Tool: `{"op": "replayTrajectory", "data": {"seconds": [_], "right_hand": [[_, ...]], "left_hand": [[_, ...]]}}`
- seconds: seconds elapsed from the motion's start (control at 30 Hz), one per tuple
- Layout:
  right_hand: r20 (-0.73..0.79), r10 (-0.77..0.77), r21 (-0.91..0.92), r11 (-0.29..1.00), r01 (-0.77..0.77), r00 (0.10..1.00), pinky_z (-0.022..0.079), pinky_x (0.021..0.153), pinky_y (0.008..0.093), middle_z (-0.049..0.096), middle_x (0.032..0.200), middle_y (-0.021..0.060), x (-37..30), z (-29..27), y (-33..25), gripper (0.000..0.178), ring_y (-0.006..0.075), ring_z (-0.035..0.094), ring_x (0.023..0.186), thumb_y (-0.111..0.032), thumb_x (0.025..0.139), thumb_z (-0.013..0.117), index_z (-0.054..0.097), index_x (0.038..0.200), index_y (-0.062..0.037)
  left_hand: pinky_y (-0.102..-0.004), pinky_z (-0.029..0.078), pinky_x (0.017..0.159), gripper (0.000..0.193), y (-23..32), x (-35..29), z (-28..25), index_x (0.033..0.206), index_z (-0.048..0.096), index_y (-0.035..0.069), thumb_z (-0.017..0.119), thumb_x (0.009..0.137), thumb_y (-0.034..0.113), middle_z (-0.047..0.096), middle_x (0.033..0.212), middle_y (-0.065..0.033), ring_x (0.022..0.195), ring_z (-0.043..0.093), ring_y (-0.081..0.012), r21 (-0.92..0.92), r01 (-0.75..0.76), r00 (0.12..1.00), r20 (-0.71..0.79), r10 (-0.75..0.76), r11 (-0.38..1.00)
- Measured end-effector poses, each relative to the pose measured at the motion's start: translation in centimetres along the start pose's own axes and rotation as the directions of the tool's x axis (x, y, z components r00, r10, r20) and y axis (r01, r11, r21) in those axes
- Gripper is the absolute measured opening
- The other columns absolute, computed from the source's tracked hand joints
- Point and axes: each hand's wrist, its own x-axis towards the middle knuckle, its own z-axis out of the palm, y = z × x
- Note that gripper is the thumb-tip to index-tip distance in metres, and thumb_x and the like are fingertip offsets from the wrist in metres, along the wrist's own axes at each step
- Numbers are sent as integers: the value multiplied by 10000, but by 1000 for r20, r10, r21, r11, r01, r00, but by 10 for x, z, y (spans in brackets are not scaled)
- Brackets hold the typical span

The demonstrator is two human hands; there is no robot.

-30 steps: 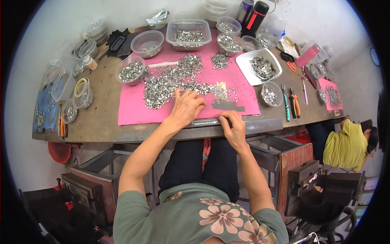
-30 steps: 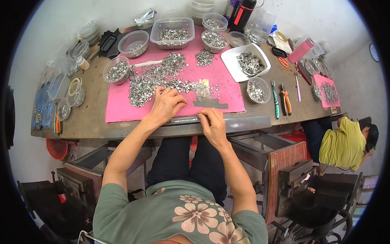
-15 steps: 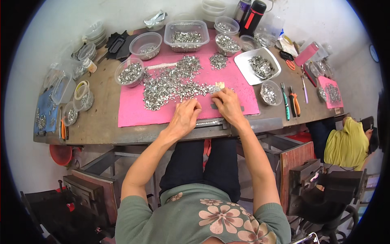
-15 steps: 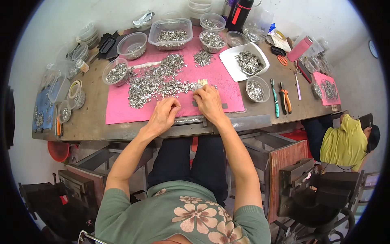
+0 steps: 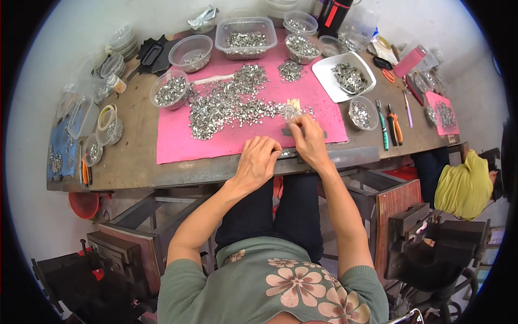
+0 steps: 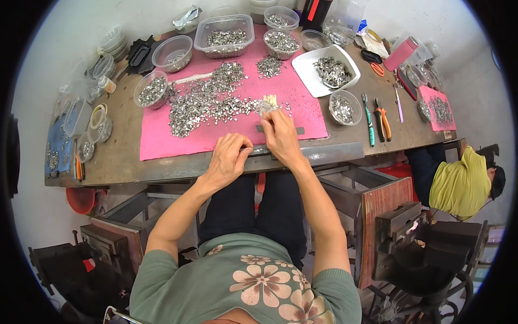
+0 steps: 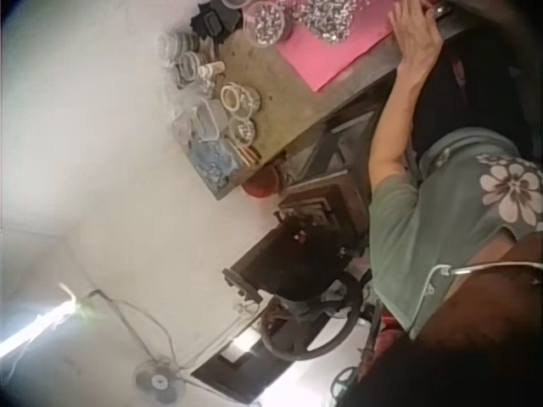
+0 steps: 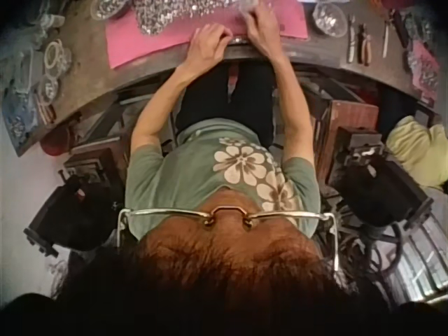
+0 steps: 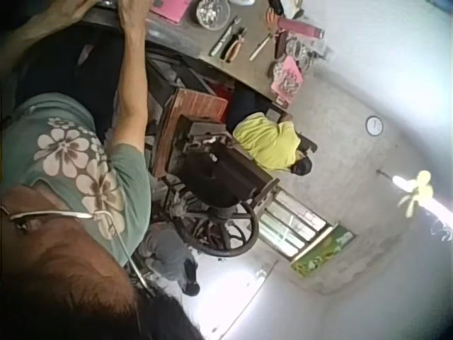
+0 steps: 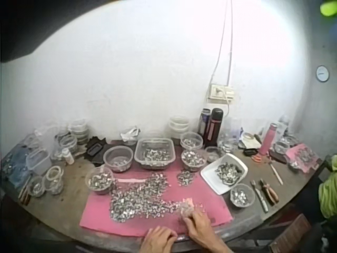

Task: The person places small metal pieces into a metal fixture by hand, then positions the fixture into a manual press machine and turns the wheel to press them. Afterwards, the person removes the fixture and resumes loading metal pieces into it.

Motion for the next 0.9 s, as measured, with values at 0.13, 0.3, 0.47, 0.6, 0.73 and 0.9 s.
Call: {"op": "replayTrajectory", "data": {"seconds": [0.13,0.3,0.47,0.6,0.73,0.9], "right_hand": [[41,130,144,980,-135,991,478,722,358,584,868,126,-35,-10,-6,41,275,588,760,4,941,610,571,944,15],[35,132,147,980,-136,991,473,717,362,589,897,123,-50,-12,-12,43,272,582,775,12,938,611,568,944,15],[33,14,102,995,-17,999,464,767,385,591,912,129,-51,-10,-12,68,298,575,831,25,913,625,565,943,11],[49,-10,98,995,5,999,457,785,403,589,913,136,-50,-9,-13,94,321,567,852,31,895,638,563,948,10],[51,-25,80,997,21,998,457,782,414,587,913,144,-50,-9,-13,104,336,565,851,36,888,643,563,950,12],[61,-42,57,998,39,997,460,782,417,585,912,148,-48,-9,-13,106,343,568,858,42,882,642,562,945,14]], "left_hand": [[-394,417,805,88,1,-1,0,958,611,42,662,888,58,610,879,-82,857,585,-281,54,-18,1000,-9,19,998],[-394,420,806,94,0,-3,3,956,613,42,669,882,57,615,879,-82,856,593,-284,95,-65,997,-30,68,993],[-395,431,802,119,1,-2,5,956,613,40,687,863,38,625,886,-84,844,602,-291,104,-105,992,-57,111,989],[-400,440,802,129,-1,-3,7,954,612,38,693,853,32,627,884,-89,848,606,-293,137,-110,992,-51,118,984],[-409,456,792,143,5,-2,9,951,612,30,704,841,31,625,876,-96,839,607,-295,214,-150,985,-58,165,965],[-410,468,812,164,3,-6,8,959,623,25,721,828,31,642,899,-97,843,613,-297,188,-118,991,-36,127,975]]}}
